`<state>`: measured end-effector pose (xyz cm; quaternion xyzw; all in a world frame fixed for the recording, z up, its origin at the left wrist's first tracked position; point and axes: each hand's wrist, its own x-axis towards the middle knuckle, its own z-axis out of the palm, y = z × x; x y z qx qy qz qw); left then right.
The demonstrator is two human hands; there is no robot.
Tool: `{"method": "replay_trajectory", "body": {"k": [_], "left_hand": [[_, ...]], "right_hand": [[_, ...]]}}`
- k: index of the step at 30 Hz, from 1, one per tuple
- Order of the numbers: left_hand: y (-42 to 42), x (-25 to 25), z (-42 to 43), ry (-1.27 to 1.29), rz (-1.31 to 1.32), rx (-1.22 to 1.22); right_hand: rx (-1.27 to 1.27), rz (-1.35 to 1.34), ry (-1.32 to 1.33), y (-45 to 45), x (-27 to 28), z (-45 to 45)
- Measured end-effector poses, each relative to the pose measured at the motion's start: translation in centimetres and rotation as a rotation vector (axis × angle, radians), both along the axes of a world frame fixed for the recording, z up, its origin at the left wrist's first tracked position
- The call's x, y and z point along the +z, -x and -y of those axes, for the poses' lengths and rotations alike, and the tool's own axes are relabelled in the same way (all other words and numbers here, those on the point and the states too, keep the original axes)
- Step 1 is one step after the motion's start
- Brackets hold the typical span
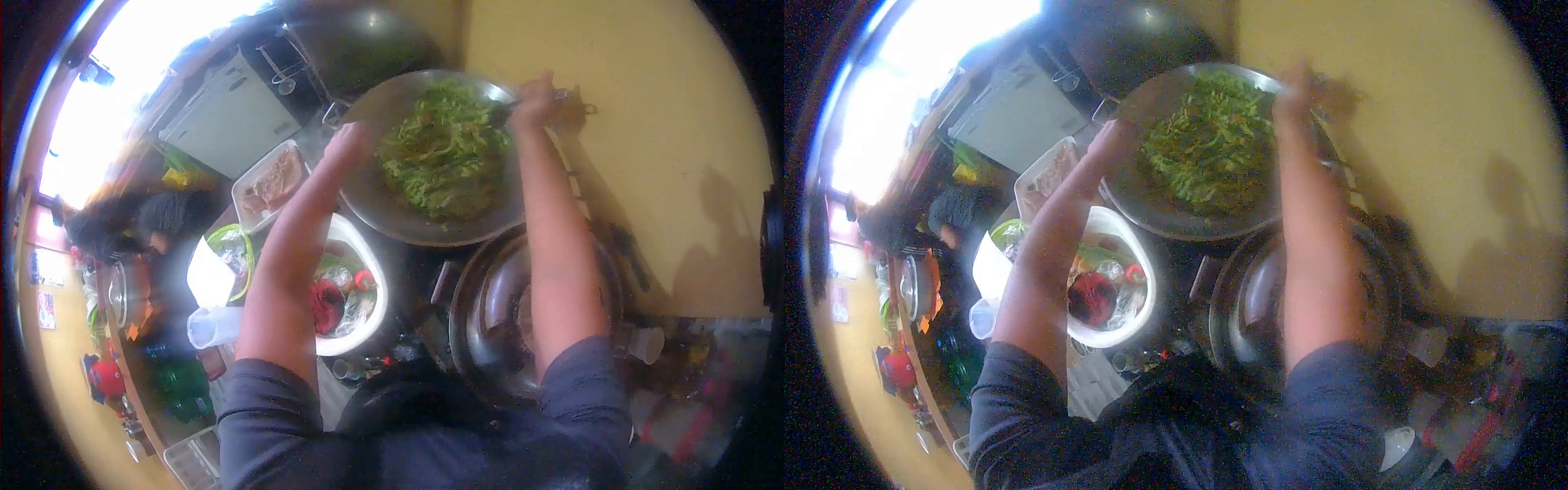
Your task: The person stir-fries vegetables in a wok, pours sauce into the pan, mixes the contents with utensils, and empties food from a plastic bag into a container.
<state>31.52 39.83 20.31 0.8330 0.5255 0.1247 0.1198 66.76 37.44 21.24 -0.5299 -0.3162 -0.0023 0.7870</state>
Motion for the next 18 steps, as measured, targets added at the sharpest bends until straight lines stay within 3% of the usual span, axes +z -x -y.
{"method": "replay_trajectory", "body": {"k": [4,7,10,12,15,18], "left_hand": [[-0.5,3.2,0.6,-0.021,-0.063,-0.046],[0.3,12.1,5.3,0.211,-0.293,-0.044],[1.6,16.8,9.3,0.048,-0.37,0.007],[1.9,19.7,12.7,-0.195,-0.611,-0.108],[2.7,20.3,15.9,-0.237,-0.743,-0.218],[3.1,17.7,19.2,-0.348,-0.699,-0.322]], "right_hand": [[0.188,-0.094,-0.052,0.8,0.4,0.3],[0.41,-0.039,-0.129,2.8,3.1,3.0],[0.718,-0.103,-0.131,4.7,6.8,7.0],[0.86,0.037,-0.029,5.9,9.4,10.0],[1.101,0.073,0.082,8.2,13.5,14.6],[1.029,0.127,0.08,9.8,12.1,16.9]]}}
